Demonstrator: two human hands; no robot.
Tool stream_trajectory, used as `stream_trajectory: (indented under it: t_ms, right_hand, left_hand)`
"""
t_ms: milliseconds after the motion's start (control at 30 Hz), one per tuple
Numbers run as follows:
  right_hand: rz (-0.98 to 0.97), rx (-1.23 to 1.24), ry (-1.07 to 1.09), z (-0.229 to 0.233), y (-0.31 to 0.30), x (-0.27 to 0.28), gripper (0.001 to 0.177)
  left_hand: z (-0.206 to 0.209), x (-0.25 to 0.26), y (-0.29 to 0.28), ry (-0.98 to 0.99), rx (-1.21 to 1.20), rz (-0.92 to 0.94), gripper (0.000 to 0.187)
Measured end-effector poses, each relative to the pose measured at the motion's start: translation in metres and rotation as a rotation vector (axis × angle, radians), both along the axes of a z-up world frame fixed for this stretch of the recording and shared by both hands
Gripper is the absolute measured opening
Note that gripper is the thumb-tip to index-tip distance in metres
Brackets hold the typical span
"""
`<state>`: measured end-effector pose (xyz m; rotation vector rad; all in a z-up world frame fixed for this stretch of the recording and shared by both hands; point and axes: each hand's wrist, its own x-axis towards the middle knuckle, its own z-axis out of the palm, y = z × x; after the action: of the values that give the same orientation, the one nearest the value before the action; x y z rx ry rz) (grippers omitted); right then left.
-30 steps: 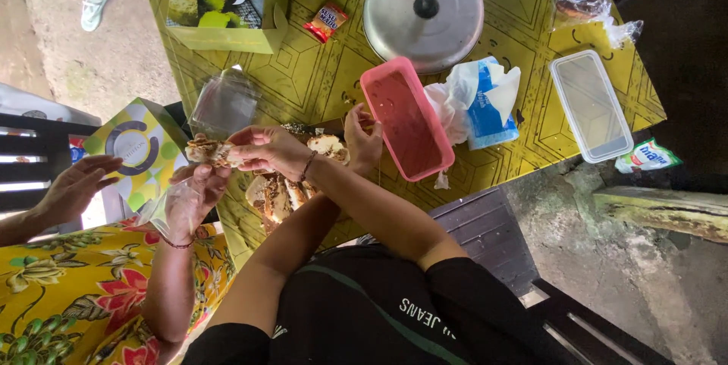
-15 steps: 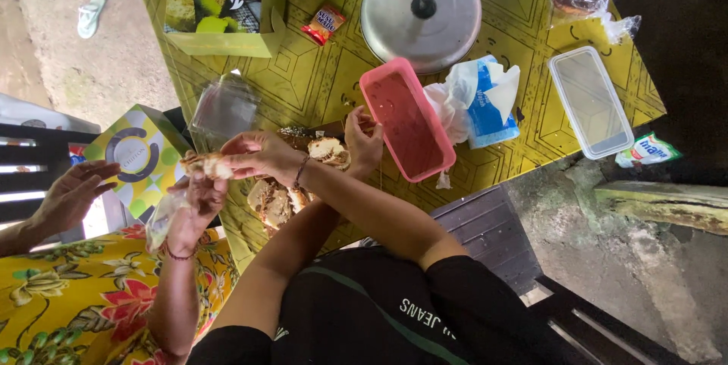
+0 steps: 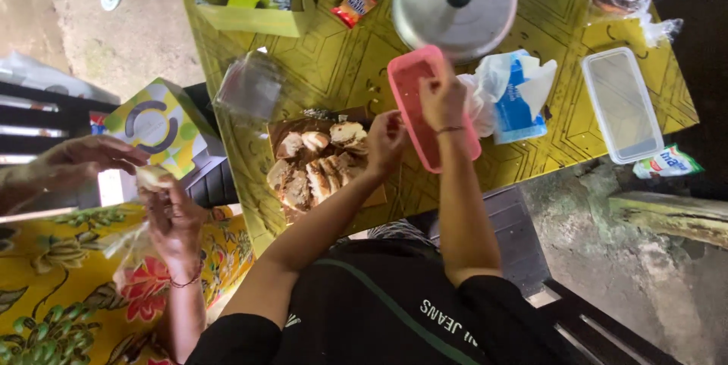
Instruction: The person picks up pieces of cake and bread from a wooden board on a table and places them into small plastic bags, then places a larger cake into a cardboard box and closes it.
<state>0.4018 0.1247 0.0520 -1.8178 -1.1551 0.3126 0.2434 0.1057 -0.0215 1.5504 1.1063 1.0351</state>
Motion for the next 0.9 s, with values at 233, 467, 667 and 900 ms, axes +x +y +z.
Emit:
stream_trajectory:
  t_ms: [233, 467, 667, 900]
  right_hand:
    - [0.074, -0.033, 0.077, -0.038, -0.03, 0.001, 0.04]
    - [0.024, 0.006, 0.137, -0.026, -0.034, -0.028, 0.02]
    - [-0.02, 0.031, 0.128, -0.021, -0.04, -0.038, 0.012]
    - [-0.098, -0.019, 0.097, -0.024, -0.051, -0.018, 0.011]
  left_hand:
    - [0.041, -0.021, -0.008, 0.194, 0.313, -0.041, 0.029]
    - [0.054, -0.054, 0.002, 0.15, -0.014, -0.045, 0.016]
    - [0.054, -0.066, -0.004, 0.152, 0.008, -0.043, 0.017]
    - [0.049, -0.055, -0.004, 0.156, 0.004, -0.021, 0.022]
